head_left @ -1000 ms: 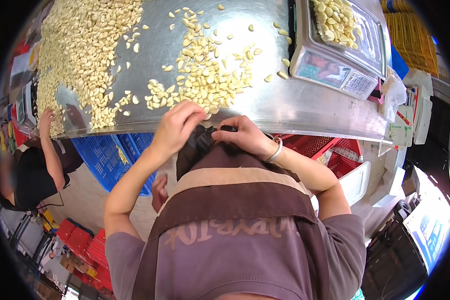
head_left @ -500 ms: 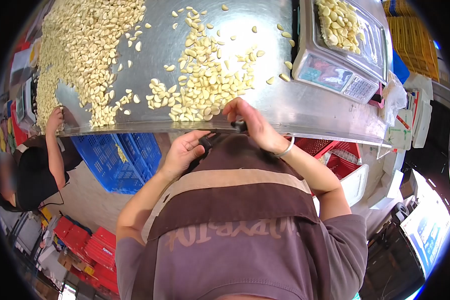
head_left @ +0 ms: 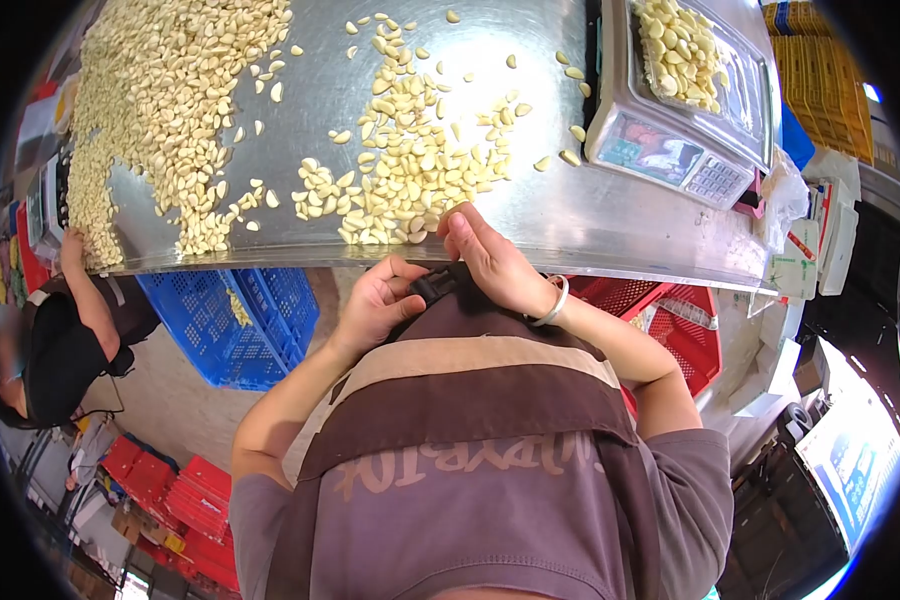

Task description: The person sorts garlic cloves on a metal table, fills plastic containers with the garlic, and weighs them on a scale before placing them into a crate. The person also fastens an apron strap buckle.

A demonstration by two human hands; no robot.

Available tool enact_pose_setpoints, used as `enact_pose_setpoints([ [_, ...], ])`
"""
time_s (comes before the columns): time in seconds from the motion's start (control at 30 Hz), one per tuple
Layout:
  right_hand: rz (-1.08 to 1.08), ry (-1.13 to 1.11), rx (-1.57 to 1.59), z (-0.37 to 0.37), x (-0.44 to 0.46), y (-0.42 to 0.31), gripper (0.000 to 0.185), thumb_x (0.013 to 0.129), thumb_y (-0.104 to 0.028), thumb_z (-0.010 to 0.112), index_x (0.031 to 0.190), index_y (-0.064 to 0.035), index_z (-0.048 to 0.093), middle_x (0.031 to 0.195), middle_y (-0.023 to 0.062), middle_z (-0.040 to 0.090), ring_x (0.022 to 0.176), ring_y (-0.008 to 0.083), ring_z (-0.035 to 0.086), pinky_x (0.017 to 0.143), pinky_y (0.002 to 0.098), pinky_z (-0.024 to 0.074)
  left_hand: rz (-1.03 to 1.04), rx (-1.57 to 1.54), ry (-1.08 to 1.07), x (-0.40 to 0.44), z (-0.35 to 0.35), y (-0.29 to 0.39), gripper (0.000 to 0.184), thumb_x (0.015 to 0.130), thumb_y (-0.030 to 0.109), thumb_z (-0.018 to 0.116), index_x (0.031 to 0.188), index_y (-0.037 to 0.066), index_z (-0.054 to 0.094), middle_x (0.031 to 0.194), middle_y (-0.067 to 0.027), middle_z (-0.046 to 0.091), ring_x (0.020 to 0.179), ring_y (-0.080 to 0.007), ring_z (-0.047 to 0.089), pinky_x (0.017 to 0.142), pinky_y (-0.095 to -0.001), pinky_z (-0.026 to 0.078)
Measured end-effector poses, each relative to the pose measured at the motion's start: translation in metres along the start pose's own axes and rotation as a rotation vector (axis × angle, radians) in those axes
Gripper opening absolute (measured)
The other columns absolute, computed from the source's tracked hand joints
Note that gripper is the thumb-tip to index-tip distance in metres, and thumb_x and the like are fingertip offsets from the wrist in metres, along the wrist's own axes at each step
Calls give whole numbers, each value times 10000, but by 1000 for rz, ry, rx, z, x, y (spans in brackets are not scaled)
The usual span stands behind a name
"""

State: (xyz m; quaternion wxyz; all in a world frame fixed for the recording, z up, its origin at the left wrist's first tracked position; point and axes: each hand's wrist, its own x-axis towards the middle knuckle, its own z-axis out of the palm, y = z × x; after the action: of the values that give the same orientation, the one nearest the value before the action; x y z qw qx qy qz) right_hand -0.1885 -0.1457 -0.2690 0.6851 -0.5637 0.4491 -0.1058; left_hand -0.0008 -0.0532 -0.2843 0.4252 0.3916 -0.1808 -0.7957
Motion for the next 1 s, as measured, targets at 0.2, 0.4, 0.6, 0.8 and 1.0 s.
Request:
enact_pose_setpoints([
  [0.2, -86, 72, 128, 10, 4, 8, 375, 1028, -352, 262, 1009, -44, 476, 761, 12, 438, 709, 104, 411, 690, 244, 385, -24, -7, -14, -1, -4, 3, 349, 827, 120, 704, 1074, 28, 476, 1007, -111, 647, 892, -132, 618, 788, -254, 509],
  [0.4, -74, 38, 87, 22, 0, 9, 381, 1030, -345, 249, 1062, -41, 475, 799, 28, 446, 753, 106, 435, 725, 246, 396, -92, 54, -57, 2, -4, 6, 324, 853, 136, 679, 1072, 38, 461, 970, -88, 643, 842, -104, 605, 715, -240, 502],
  [0.6, -107, -129, 241, 26, 1, 13, 458, 1015, -418, 251, 1304, -83, 369, 1140, 121, 487, 1021, 196, 506, 921, 315, 405, -149, 13, -137, 9, -23, 0, 289, 871, 122, 657, 1030, 65, 423, 843, -20, 601, 743, -62, 561, 615, -204, 435],
  [0.8, 62, -176, 565, 9, 4, 19, 554, 997, -488, 247, 1348, -78, 373, 1171, 105, 475, 1086, 197, 480, 966, 339, 380, -197, 287, -63, 6, -22, 16, 254, 878, 75, 627, 1058, 67, 448, 938, -49, 580, 818, -104, 563, 685, -228, 464],
  [1.0, 22, -254, 26, -56, -45, 25, 336, 891, -176, 606, 1198, -50, 548, 1091, 42, 584, 948, 107, 526, 839, 259, 419, -119, 1088, 1, -30, -10, 42, 276, 782, 103, 703, 1037, 51, 611, 889, -70, 594, 802, -186, 592, 681, -313, 474],
])
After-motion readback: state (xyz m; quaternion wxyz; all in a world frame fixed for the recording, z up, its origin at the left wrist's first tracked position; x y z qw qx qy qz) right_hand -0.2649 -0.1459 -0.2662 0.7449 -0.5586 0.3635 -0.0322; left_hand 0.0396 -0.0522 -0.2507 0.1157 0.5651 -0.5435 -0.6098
